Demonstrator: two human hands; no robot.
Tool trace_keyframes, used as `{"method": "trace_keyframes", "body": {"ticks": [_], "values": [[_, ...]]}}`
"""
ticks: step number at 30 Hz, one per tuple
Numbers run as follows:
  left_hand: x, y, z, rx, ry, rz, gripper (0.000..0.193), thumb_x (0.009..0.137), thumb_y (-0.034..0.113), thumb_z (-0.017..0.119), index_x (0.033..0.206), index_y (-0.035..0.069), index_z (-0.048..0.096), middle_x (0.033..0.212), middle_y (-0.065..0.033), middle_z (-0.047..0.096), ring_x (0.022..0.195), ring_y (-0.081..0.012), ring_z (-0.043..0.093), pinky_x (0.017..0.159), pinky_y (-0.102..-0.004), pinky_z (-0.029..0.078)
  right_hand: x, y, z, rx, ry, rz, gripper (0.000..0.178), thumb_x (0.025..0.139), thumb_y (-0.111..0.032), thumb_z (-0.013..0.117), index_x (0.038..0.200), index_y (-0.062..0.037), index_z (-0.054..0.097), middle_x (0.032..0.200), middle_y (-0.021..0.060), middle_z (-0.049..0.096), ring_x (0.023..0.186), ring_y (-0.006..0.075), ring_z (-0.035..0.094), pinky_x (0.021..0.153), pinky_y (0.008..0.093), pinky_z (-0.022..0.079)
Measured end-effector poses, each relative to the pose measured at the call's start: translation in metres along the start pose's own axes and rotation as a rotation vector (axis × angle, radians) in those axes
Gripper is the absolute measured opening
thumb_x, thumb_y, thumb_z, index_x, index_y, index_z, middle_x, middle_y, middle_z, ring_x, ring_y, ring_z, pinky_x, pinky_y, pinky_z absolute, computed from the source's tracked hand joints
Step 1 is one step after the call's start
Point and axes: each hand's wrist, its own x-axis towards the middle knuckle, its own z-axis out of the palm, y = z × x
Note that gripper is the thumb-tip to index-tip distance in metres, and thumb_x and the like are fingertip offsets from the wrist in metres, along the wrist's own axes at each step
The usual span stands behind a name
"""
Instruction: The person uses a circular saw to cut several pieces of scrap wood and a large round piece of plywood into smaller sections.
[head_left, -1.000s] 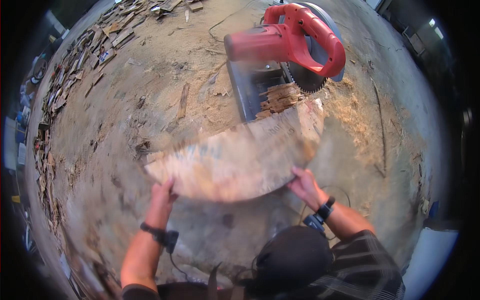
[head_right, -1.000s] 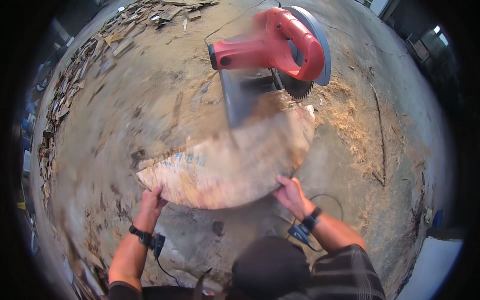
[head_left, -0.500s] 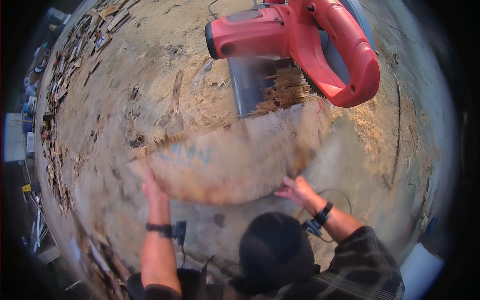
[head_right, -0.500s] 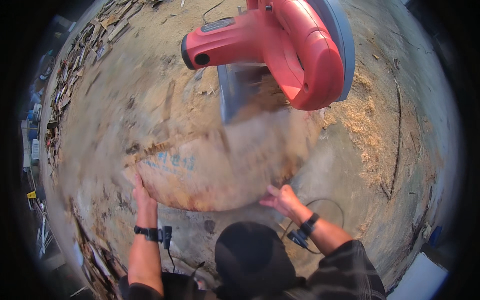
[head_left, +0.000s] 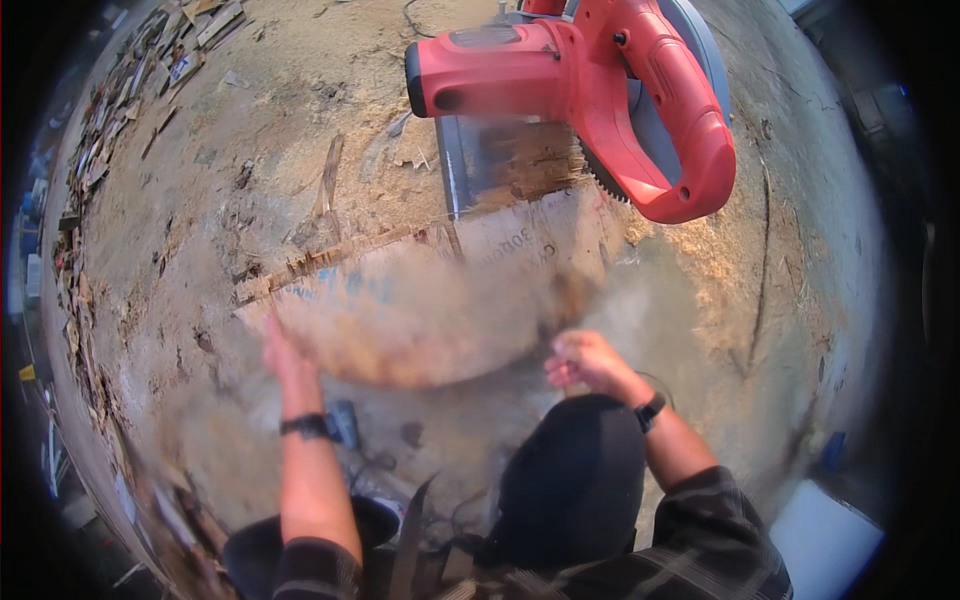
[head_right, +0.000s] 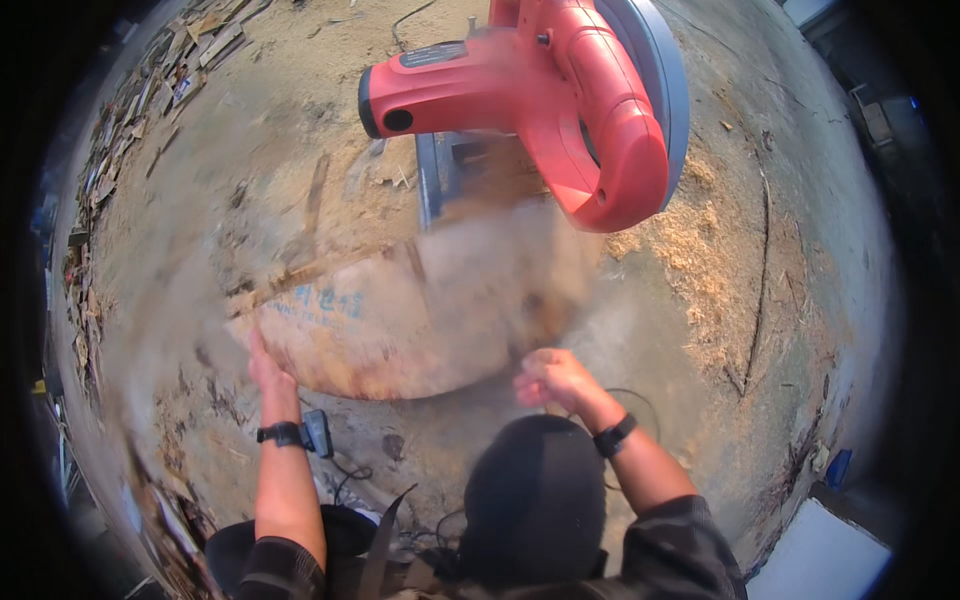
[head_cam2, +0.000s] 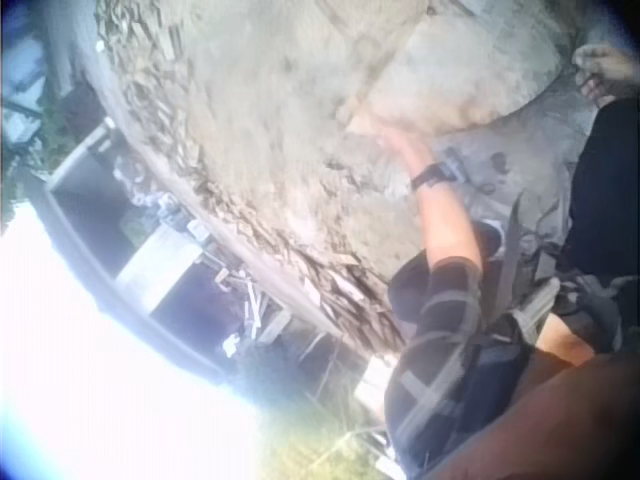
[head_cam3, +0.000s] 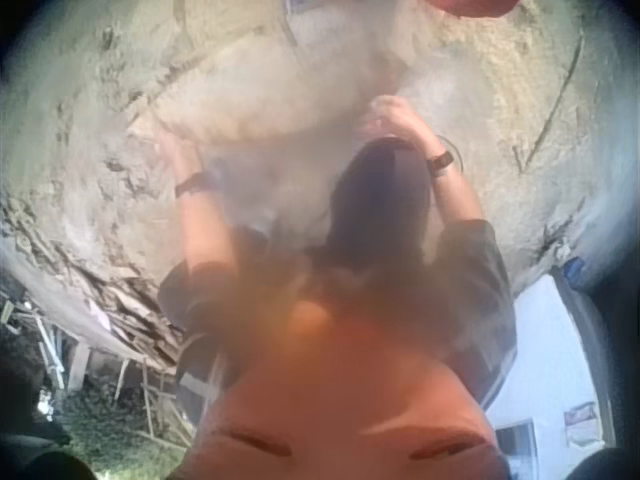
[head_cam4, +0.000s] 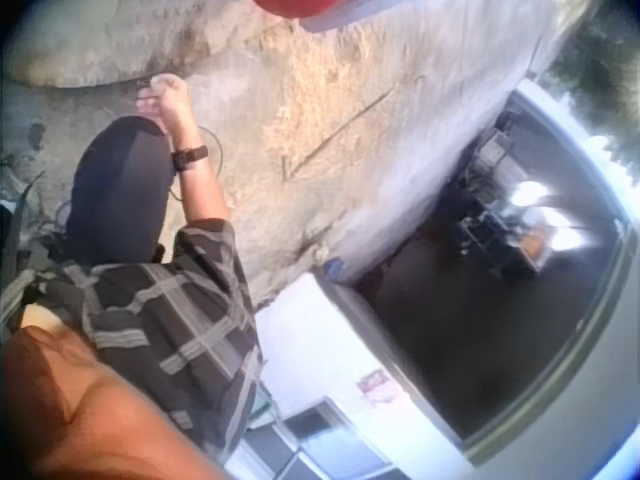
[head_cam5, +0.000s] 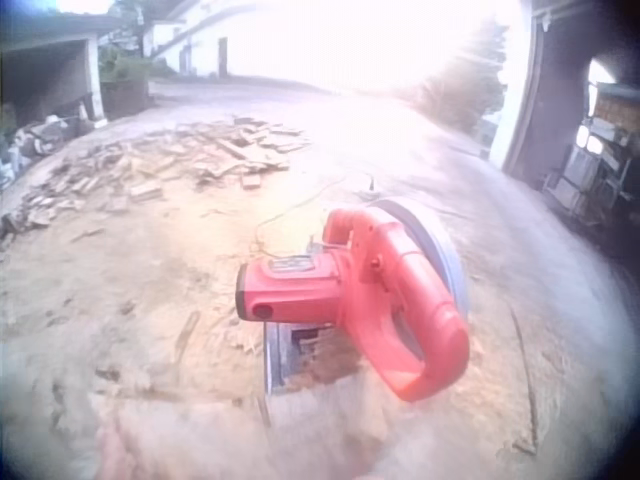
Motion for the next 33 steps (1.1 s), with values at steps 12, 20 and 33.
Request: {"method": "trace_keyframes", "body": {"ticks": [12, 20, 33], "values": [[0.012, -0.018, 0.011, -0.069, -0.041, -0.005, 0.045, 0.079, 0.030, 0.066, 0.103, -0.004, 0.051, 0.097, -0.0121, 0.058, 0.083, -0.0209, 0.057, 0.066, -0.0342, 0.049, -0.167, -0.129, -0.005, 0.006, 0.425, -1.009, 0.030, 0.090, -0.011, 0.046, 0.114, 0.0058, 0.046, 0.098, 0.0173, 0.058, 0.082, 0.0211, 0.061, 0.071, 0.0313, 0.052], [0.038, -0.043, 0.014, -0.013, -0.005, -0.051, 0.043, 0.079, 0.028, 0.066, 0.103, -0.003, 0.049, 0.094, -0.0118, 0.059, 0.074, -0.0198, 0.058, 0.057, -0.0306, 0.049, -0.145, -0.233, 0.052, -0.332, 0.362, -1.136, 0.042, 0.091, -0.018, 0.045, 0.123, 0.0070, 0.036, 0.110, 0.0187, 0.053, 0.089, 0.0236, 0.060, 0.076, 0.0332, 0.052], [0.038, -0.045, 0.019, -0.030, -0.015, -0.040, 0.042, 0.079, 0.028, 0.066, 0.103, -0.004, 0.053, 0.095, -0.0113, 0.059, 0.075, -0.0187, 0.060, 0.059, -0.0317, 0.051, -0.135, -0.304, 0.058, -0.301, 0.114, -0.573, 0.040, 0.081, -0.013, 0.055, 0.117, 0.0025, 0.045, 0.100, 0.0134, 0.060, 0.077, 0.0170, 0.063, 0.045, 0.0264, 0.054]]}}
